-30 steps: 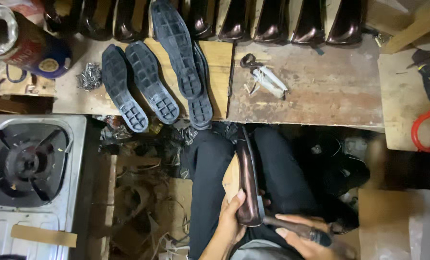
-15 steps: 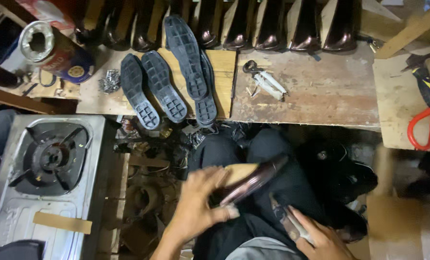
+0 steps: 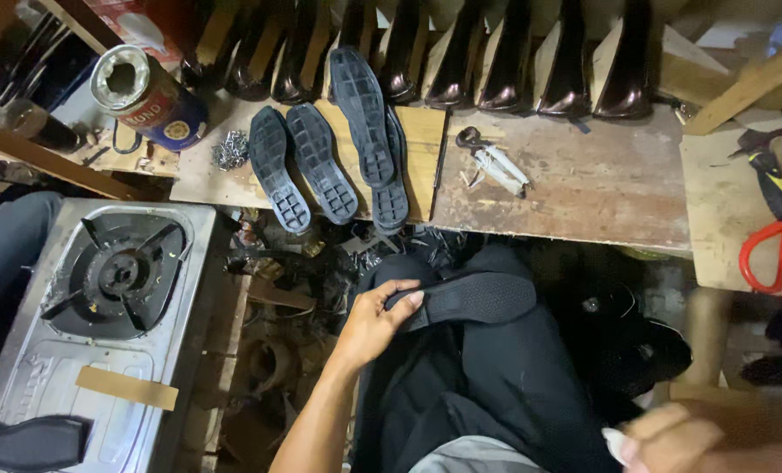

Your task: The person assembles black shoes by hand, inserting insoles and attaching soles to the uppers. They repeatedly pick up shoe parts from a wooden workbench, align them, and press them together. Tools such as a hammer and pliers are visible but not used in the clip.

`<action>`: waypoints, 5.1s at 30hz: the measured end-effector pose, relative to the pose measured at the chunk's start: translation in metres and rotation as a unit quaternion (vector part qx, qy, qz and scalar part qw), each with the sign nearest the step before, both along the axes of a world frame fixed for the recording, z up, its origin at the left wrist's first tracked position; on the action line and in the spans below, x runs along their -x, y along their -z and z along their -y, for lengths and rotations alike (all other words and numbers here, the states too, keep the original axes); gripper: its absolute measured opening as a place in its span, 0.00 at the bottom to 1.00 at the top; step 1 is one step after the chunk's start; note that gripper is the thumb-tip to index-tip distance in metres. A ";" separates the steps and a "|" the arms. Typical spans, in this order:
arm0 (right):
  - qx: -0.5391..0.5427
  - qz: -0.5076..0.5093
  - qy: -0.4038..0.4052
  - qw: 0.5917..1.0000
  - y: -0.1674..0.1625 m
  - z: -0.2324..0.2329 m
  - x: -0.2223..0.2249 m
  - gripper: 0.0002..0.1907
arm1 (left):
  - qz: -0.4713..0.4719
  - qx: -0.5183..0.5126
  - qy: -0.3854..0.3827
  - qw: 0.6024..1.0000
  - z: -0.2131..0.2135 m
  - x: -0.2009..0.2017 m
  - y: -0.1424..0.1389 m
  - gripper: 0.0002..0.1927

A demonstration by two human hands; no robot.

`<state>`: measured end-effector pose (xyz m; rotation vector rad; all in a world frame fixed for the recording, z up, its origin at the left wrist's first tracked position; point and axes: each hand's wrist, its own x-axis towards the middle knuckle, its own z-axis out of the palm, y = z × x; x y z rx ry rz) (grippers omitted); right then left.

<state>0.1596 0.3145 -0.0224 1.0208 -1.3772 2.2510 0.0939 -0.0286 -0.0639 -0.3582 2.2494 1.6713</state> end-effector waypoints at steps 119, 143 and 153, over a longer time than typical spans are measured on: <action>-0.397 0.269 0.081 0.873 0.022 0.055 0.056 0.32 | -0.107 -0.468 0.025 0.877 -0.034 -0.030 -0.062 0.48; -0.514 -0.051 0.094 0.851 0.076 0.041 0.026 0.51 | -0.273 -0.164 -0.045 0.947 -0.018 -0.002 -0.100 0.19; -0.153 0.377 0.217 0.887 -0.018 0.002 0.117 0.34 | -0.231 -0.229 0.023 0.945 -0.013 0.018 -0.038 0.31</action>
